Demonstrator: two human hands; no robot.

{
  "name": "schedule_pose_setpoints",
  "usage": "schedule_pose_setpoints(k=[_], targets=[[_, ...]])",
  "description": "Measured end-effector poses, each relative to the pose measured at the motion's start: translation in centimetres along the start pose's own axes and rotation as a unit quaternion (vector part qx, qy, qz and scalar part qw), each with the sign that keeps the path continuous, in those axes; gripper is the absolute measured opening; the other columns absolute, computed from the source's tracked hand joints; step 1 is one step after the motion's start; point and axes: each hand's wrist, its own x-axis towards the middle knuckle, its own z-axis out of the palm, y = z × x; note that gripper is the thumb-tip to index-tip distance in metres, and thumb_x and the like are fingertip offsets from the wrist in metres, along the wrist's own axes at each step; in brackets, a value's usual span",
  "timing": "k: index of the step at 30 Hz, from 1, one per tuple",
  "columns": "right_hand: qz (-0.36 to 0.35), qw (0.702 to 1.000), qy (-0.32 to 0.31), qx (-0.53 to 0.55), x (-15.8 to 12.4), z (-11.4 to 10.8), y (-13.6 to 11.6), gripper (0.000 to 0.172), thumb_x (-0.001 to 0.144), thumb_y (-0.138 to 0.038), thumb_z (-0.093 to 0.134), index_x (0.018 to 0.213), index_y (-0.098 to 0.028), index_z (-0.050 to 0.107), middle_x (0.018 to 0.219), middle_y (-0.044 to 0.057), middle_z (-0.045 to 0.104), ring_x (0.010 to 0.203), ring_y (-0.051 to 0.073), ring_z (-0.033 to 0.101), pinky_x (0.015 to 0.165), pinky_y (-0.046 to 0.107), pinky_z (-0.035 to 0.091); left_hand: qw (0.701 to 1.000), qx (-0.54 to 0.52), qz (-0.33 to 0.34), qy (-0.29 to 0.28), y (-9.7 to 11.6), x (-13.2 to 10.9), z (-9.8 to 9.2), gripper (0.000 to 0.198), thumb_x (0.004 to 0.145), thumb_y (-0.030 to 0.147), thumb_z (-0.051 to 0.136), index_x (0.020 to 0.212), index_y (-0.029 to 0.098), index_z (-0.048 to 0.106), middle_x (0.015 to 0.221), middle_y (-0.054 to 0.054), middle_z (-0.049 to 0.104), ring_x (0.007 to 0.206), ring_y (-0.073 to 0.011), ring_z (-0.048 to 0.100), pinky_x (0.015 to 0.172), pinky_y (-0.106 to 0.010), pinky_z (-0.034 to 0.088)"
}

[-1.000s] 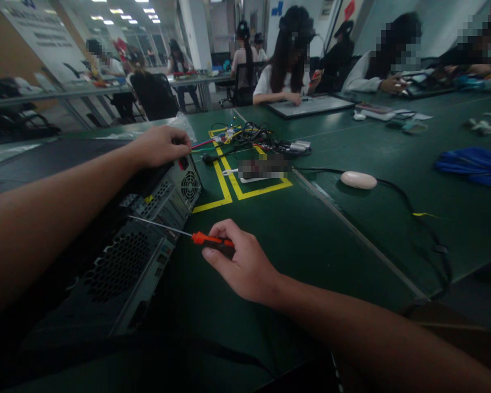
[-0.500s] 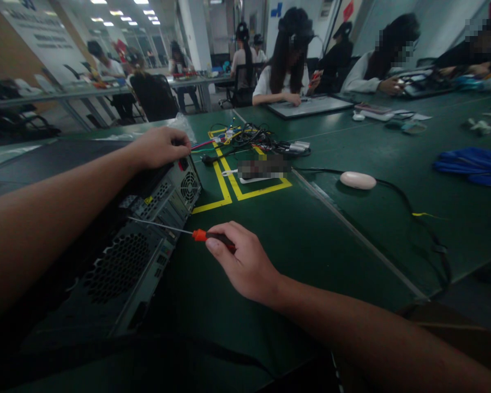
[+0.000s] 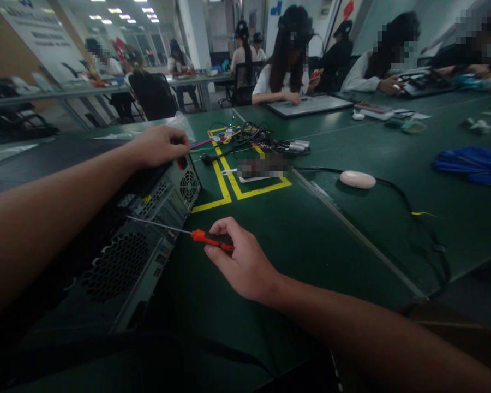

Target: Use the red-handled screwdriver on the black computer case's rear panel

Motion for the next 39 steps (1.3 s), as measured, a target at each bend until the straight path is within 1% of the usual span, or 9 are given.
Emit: schedule_pose_setpoints(k=[7,14,21,24,30,36,39], targets=[[0.01,1.0,-0.002,-0.006,-0.02,-0.08,-0.16,0.013,0.094,-0.023,0.065,0.106,-0.022,0.059,0.101,0.003,0.067,0.092,0.02,0.064,0.084,0.036,0.049,1.0,0.004,-0.001,0.003,-0.31,0.13,0.13,0.043,0.082,0.049,0.048,0.098,0.017,0.072,0.092,-0.007,0.071,0.088,-0.0216,0.063,0.086,-0.036,0.045],[0.015,1.0,-0.002,-0.01,-0.02,-0.06,-0.25,0.013,0.094,-0.023,0.066,0.105,-0.023,0.059,0.101,0.002,0.067,0.093,0.02,0.065,0.084,0.036,0.05,1.0,-0.004,-0.002,-0.002,-0.26,0.06,0.0,0.045,0.081,0.048,0.05,0.1,0.016,0.075,0.092,-0.009,0.072,0.087,-0.0224,0.063,0.086,-0.037,0.046],[0.01,1.0,-0.005,-0.008,-0.02,-0.11,-0.16,0.014,0.094,-0.025,0.066,0.106,-0.023,0.059,0.101,0.003,0.068,0.091,0.02,0.064,0.083,0.036,0.049,1.0,-0.004,-0.001,0.001,-0.14,0.05,0.02,0.039,0.082,0.044,0.051,0.097,0.016,0.073,0.09,-0.008,0.072,0.086,-0.0232,0.064,0.082,-0.037,0.047],[0.012,1.0,-0.004,-0.008,0.02,-0.14,-0.2,0.014,0.094,-0.025,0.066,0.106,-0.022,0.06,0.099,0.003,0.068,0.089,0.019,0.063,0.082,0.036,0.049,1.0,-0.008,0.003,0.001,-0.22,0.05,0.08,0.04,0.081,0.045,0.05,0.097,0.015,0.072,0.089,-0.008,0.072,0.086,-0.0232,0.064,0.081,-0.036,0.047],[0.025,1.0,0.007,-0.016,0.1,-0.12,-0.27,0.016,0.093,-0.028,0.069,0.106,-0.022,0.062,0.098,0.001,0.069,0.084,0.018,0.063,0.08,0.034,0.049,1.0,0.004,0.009,0.006,-0.37,0.12,0.17,0.045,0.081,0.049,0.049,0.098,0.015,0.073,0.089,-0.009,0.07,0.085,-0.023,0.063,0.083,-0.037,0.046],[0.042,0.999,0.006,-0.005,0.06,-0.19,-0.4,0.016,0.095,-0.032,0.069,0.105,-0.022,0.064,0.096,0.001,0.069,0.078,0.016,0.062,0.075,0.032,0.048,1.0,0.0,0.003,0.004,-0.26,0.08,0.11,0.046,0.081,0.048,0.05,0.101,0.015,0.075,0.091,-0.009,0.071,0.087,-0.0246,0.063,0.085,-0.038,0.046],[0.051,0.999,0.003,-0.006,0.0,-0.15,-0.42,0.015,0.096,-0.034,0.068,0.105,-0.022,0.066,0.091,0.0,0.068,0.077,0.016,0.061,0.072,0.03,0.046,1.0,0.002,-0.001,0.004,-0.26,0.05,0.1,0.047,0.082,0.048,0.051,0.103,0.014,0.076,0.093,-0.01,0.072,0.088,-0.0247,0.063,0.086,-0.038,0.048]])
